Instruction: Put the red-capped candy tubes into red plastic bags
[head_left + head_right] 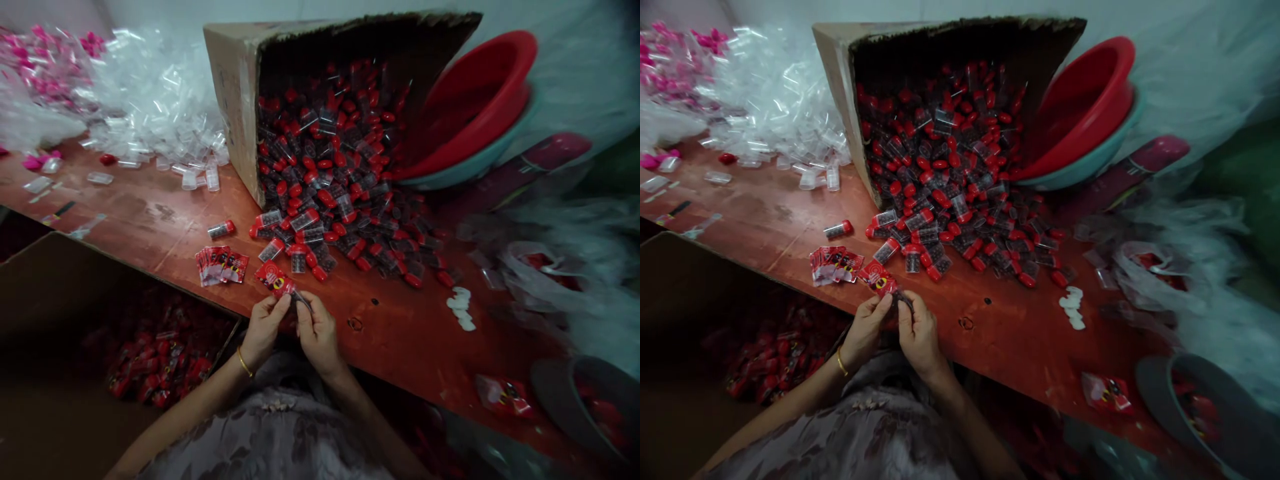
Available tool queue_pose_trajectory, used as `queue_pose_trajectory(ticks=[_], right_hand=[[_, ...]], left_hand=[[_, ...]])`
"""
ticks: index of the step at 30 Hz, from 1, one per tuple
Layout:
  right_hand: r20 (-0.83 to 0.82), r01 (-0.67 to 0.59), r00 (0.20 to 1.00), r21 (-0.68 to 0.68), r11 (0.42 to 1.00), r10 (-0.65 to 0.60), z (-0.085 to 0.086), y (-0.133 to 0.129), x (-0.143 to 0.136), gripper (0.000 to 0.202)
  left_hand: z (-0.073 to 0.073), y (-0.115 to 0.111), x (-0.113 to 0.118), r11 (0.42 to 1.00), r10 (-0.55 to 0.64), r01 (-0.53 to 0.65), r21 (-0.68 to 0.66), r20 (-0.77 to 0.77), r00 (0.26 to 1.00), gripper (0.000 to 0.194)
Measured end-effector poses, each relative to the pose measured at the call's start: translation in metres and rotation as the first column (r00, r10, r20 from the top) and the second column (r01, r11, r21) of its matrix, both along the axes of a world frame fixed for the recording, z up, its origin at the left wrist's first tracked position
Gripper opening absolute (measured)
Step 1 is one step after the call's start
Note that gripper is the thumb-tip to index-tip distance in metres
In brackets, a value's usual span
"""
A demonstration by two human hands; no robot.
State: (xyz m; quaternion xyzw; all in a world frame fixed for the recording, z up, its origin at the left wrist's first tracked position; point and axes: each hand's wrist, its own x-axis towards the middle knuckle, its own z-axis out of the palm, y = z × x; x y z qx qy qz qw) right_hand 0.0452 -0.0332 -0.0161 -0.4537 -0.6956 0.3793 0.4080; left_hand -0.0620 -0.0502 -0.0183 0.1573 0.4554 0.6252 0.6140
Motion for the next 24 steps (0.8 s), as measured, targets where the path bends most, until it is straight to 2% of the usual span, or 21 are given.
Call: queue_pose_trajectory(ticks=[5, 7, 9, 11, 14, 16, 20, 24], right_hand=[[0.045, -0.107, 0.994, 0.064, 0.992, 0.104, 0.002, 0.002, -0.001, 0.023], [0.046, -0.123, 0.992, 0.044, 0.991, 0.121, 0.002, 0.002, -0.001, 0.023], [0.005, -0.117, 0.993, -0.012, 0.993, 0.117, 0.002, 0.001, -0.002, 0.022], [-0.085, -0.131, 0.989, -0.109, 0.985, 0.122, 0.001, 0.001, -0.003, 0.023], [-0.26, -0.198, 0.958, -0.281, 0.939, 0.124, 0.0, 0.001, -0.005, 0.026], [-0.332, -0.222, 0.937, -0.338, 0.915, 0.105, -0.001, 0.001, -0.007, 0.028], [-0.301, -0.199, 0.949, -0.327, 0.924, 0.097, -0.002, 0.002, -0.008, 0.029], [-0.261, -0.108, 0.965, -0.319, 0.942, 0.022, -0.001, 0.002, -0.008, 0.025]], left_hand=[[0.01, 0.004, -0.004, 0.999, 0.033, -0.033, -0.009, 0.019, 0.999, 0.037], [0.014, 0.007, -0.006, 0.998, 0.054, -0.054, -0.029, 0.017, 0.998, 0.035], [0.015, 0.008, -0.006, 0.999, 0.034, -0.034, -0.038, -0.003, 0.999, 0.032], [0.015, 0.008, -0.005, 0.998, -0.041, 0.039, -0.049, -0.022, 0.999, 0.033], [0.015, 0.005, -0.006, 0.987, -0.15, 0.147, -0.067, -0.037, 0.988, 0.041], [0.016, 0.005, -0.008, 0.987, -0.154, 0.152, -0.055, -0.045, 0.987, 0.044], [0.016, 0.005, -0.008, 0.997, -0.073, 0.072, -0.013, -0.033, 0.997, 0.046], [0.01, 0.004, -0.004, 0.995, -0.101, 0.101, -0.023, -0.001, 0.995, 0.04]])
